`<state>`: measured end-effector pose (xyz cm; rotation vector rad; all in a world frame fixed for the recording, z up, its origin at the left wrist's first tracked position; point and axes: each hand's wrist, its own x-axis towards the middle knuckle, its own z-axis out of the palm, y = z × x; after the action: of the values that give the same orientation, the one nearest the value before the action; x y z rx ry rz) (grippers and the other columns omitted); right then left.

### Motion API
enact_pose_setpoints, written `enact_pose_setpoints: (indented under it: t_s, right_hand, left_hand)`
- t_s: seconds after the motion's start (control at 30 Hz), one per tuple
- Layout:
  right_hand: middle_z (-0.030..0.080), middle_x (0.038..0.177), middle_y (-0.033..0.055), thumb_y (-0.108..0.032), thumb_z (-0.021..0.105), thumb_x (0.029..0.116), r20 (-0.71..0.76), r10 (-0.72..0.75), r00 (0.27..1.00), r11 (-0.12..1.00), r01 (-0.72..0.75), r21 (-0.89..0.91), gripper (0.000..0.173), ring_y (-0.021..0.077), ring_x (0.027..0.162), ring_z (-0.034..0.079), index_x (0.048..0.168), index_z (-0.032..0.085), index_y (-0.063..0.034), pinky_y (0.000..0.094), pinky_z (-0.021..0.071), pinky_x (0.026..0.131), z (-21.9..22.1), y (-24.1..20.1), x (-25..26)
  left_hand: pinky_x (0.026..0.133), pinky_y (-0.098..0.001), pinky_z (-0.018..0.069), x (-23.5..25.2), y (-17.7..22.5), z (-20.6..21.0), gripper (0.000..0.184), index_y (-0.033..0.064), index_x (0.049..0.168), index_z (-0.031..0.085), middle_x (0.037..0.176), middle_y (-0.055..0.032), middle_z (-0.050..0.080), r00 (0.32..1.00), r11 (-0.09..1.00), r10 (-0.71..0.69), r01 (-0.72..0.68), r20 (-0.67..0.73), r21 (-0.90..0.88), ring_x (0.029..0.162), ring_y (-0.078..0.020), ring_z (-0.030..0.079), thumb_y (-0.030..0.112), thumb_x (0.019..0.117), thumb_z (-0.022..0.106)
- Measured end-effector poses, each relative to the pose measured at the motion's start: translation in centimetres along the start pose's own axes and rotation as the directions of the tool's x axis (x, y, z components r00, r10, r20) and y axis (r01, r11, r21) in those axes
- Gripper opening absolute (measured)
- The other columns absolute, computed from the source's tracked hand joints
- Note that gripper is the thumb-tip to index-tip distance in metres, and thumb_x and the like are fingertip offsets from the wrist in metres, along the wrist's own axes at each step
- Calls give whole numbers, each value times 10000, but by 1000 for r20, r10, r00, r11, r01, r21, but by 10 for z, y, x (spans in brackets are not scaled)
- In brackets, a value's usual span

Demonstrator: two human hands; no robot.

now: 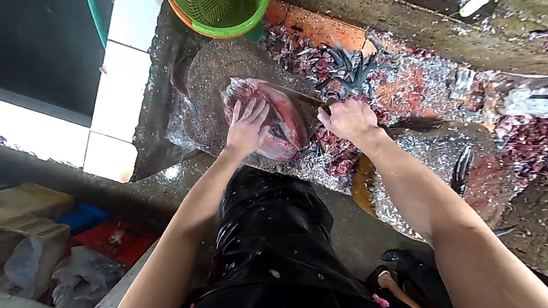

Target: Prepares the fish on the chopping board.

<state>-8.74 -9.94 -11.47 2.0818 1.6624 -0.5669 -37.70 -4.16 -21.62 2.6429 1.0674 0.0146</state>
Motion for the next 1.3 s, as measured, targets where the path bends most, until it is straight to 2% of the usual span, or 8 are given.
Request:
enact_pose_setpoints:
  t_s: [0.13,0.37,0.53,0.8,0.97,1.07,1.17,1.3]
  right_hand:
    - [691,996,263,-583,305,1055,28,12,1000,1000,-12,14,646,480,969,696,1077,667,-49,648,541,702,-6,-4,3]
    - [674,1091,260,-559,305,1067,120,17,993,998,-25,65,657,454,1070,675,1019,659,-8,629,550,796,1,-15,-1]
    - [675,1034,260,-561,303,1067,151,81,985,985,-102,136,650,449,1005,697,992,638,-9,624,561,748,20,-17,-15]
    - [679,1016,276,-549,328,1066,183,166,969,936,-214,281,649,465,991,699,996,637,17,645,559,766,63,-15,-59]
    - [682,895,236,-539,350,1055,226,253,941,853,-327,407,604,439,885,714,928,628,-19,630,561,689,97,-21,-105]
    - [680,896,234,-539,351,1053,255,318,913,784,-404,471,602,429,862,715,985,631,-11,625,563,685,123,-33,-140]
    - [675,820,213,-547,335,1049,256,368,894,703,-448,552,605,403,773,712,940,631,-31,609,563,630,157,-52,-180]
    - [688,897,203,-541,328,1056,358,393,847,617,-532,580,605,379,879,719,959,637,-31,584,570,726,165,-78,-211]
  left_hand:
    - [1280,-581,41,0,-1,2,587,212,1608,387,1685,72,311,1000,1000,-2,2,-3,-5,1591,-177,164,424,1061,378]
    - [1278,-584,39,-1,0,1,587,234,1615,373,1687,93,299,1000,1000,-11,11,6,-17,1591,-167,163,427,1060,378]
    - [1279,-581,41,-1,-1,0,586,240,1614,375,1687,93,301,1000,999,-16,16,14,-36,1591,-167,162,438,1062,384]
    - [1275,-590,25,-1,-3,-2,590,231,1614,375,1689,94,296,1000,1000,14,-14,7,-28,1593,-171,157,433,1059,388]
    - [1275,-588,32,0,-4,-2,596,240,1616,369,1685,91,307,1000,1000,16,-16,9,-26,1590,-179,174,446,1056,380]
    - [1272,-596,42,1,-5,-2,599,245,1615,369,1683,88,313,1000,1000,17,-17,13,-23,1590,-182,174,461,1056,374]
    - [1268,-605,42,0,-5,0,611,247,1613,373,1685,87,308,1000,1000,23,-23,12,-14,1589,-183,178,482,1049,373]
    - [1262,-623,16,1,-4,-4,623,225,1622,354,1694,70,289,999,999,33,-33,44,-4,1594,-197,161,478,1053,361]
